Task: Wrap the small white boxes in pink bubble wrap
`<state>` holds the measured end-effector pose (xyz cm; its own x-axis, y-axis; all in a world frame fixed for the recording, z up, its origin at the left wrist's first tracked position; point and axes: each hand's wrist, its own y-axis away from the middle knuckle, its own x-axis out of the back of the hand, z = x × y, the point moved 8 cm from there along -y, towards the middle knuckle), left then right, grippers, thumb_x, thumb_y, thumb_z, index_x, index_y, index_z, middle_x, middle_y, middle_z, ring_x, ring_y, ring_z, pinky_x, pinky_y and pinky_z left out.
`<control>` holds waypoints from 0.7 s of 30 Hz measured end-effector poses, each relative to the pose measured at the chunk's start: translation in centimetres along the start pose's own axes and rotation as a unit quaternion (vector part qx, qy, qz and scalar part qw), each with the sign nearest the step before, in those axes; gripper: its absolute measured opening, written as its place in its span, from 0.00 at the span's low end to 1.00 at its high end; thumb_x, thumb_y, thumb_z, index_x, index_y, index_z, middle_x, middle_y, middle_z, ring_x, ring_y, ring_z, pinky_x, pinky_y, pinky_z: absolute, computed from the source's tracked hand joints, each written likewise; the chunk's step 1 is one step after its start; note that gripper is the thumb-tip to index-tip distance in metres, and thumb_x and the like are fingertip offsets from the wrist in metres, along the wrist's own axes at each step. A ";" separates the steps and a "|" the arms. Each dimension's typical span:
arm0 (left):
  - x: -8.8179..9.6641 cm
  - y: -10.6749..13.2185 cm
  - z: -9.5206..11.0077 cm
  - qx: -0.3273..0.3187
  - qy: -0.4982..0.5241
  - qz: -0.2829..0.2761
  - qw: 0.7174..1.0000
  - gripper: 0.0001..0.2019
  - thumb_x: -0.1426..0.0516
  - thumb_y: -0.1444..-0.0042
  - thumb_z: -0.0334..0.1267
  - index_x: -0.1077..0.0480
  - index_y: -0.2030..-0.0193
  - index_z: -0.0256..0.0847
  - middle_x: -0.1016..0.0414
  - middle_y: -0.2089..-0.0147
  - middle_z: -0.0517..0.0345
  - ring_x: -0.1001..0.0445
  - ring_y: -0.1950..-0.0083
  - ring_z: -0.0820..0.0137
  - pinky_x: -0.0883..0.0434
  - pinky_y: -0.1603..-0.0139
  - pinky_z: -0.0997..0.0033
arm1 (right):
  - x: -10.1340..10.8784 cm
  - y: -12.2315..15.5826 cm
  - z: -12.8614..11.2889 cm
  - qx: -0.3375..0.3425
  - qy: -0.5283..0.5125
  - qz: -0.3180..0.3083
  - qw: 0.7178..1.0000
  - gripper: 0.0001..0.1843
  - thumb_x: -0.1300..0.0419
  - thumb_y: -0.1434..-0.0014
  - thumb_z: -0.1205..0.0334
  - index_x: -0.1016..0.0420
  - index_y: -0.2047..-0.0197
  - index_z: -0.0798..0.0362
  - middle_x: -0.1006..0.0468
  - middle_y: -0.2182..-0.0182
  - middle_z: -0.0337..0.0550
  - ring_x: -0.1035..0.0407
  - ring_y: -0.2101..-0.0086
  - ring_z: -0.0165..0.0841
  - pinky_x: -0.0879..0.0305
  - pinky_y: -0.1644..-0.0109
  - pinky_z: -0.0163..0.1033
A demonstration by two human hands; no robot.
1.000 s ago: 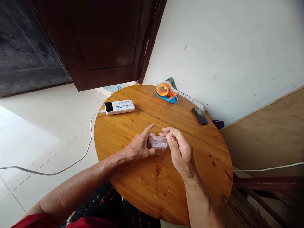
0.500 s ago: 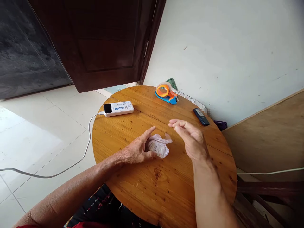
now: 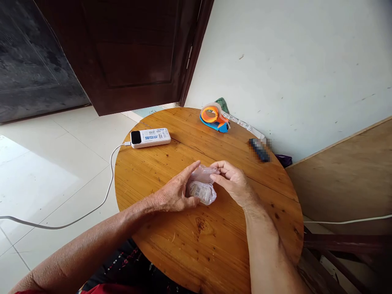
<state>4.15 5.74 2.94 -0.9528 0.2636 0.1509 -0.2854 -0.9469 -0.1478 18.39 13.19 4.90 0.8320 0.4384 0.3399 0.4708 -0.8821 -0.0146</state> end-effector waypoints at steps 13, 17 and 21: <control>1.1 -0.7 -1.0 0.104 0.245 0.054 0.962 0.25 0.39 0.54 0.38 0.30 0.47 0.36 0.25 0.53 0.50 0.28 0.52 0.60 0.32 0.52 0.63 | 2.4 0.0 1.0 0.019 0.050 0.237 0.970 0.16 0.36 0.47 0.51 0.29 0.59 0.51 0.24 0.69 0.40 0.31 0.71 0.33 0.33 0.65 0.39; 1.6 -0.7 -1.3 0.108 0.250 0.084 0.959 0.27 0.39 0.57 0.36 0.27 0.46 0.36 0.24 0.50 0.50 0.30 0.47 0.58 0.35 0.46 0.61 | 1.1 0.3 -0.6 0.012 0.079 0.116 0.990 0.19 0.41 0.40 0.44 0.30 0.71 0.51 0.29 0.78 0.36 0.33 0.78 0.30 0.36 0.71 0.37; 1.2 -0.7 -1.6 0.109 0.284 0.069 0.950 0.28 0.40 0.57 0.35 0.27 0.45 0.37 0.23 0.50 0.50 0.30 0.46 0.56 0.36 0.44 0.58 | -2.0 0.5 -0.3 -0.043 0.095 0.005 0.995 0.23 0.39 0.45 0.37 0.30 0.65 0.51 0.25 0.74 0.39 0.30 0.74 0.34 0.36 0.71 0.37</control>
<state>3.04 6.99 1.64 -0.8995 0.1332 -0.4161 -0.1850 -0.9789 0.0868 16.88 11.81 4.49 0.7626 0.3959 0.5116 0.4286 -0.9016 0.0588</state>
